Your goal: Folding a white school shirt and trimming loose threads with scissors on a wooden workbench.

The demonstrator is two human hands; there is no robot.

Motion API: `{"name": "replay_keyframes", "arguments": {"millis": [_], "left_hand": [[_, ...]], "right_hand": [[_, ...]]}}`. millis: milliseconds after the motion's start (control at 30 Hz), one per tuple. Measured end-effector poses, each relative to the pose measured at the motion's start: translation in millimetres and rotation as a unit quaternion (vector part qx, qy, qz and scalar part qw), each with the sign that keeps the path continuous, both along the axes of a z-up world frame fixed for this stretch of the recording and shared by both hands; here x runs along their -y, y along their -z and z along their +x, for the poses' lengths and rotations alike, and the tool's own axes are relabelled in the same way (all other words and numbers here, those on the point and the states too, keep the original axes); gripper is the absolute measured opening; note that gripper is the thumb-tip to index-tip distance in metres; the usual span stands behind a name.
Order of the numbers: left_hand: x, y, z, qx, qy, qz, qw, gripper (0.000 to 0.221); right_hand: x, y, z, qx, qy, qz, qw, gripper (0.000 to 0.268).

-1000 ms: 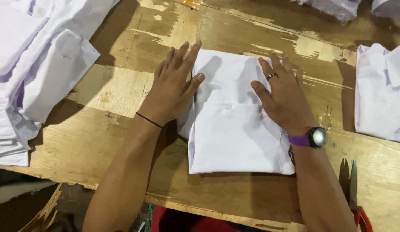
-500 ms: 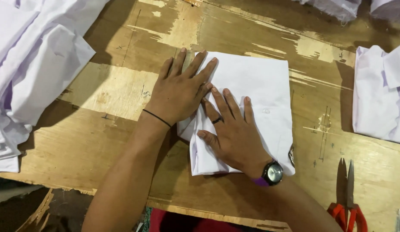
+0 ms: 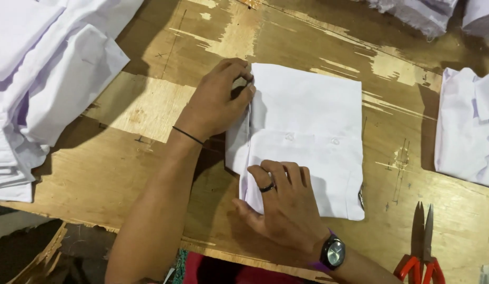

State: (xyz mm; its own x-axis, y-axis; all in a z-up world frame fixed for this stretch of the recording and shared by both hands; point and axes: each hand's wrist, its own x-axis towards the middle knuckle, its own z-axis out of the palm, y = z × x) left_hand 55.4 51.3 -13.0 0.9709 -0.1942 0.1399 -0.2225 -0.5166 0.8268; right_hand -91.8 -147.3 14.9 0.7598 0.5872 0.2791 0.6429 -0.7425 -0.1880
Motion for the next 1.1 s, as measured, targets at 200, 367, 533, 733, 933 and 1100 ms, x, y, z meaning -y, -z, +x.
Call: {"name": "replay_keyframes", "arguments": {"millis": [200,367,533,733,933,1100], "left_hand": [[3.6,-10.9,-2.7,-0.048,0.015,-0.022,0.998,0.027],[8.6,-25.5,-11.0,-0.056,0.033,-0.021,0.998,0.041],[4.6,-34.5,-14.3,-0.081,0.043,0.04,0.995,0.056],[-2.8,-40.3,-17.5,-0.093,0.035,0.063,0.993,0.046],[0.3,-38.9,-26.2,-0.116,0.016,0.158,0.98,0.043],[8.9,-29.8,-28.1,0.004,-0.029,0.034,0.999,0.026]], "right_hand": [[4.3,-0.6,-1.1,-0.166,0.015,0.045,0.985,0.042],[14.1,-24.4,-4.5,-0.309,0.144,0.12,0.932,0.046],[31.9,-21.5,0.7,-0.245,0.16,0.231,0.928,0.027],[45.9,-16.8,4.8,-0.132,0.152,0.343,0.918,0.014],[31.5,-14.9,-1.0,-0.027,0.031,0.158,0.987,0.022],[13.1,-20.3,-11.3,0.007,0.037,0.055,0.998,0.016]]}}
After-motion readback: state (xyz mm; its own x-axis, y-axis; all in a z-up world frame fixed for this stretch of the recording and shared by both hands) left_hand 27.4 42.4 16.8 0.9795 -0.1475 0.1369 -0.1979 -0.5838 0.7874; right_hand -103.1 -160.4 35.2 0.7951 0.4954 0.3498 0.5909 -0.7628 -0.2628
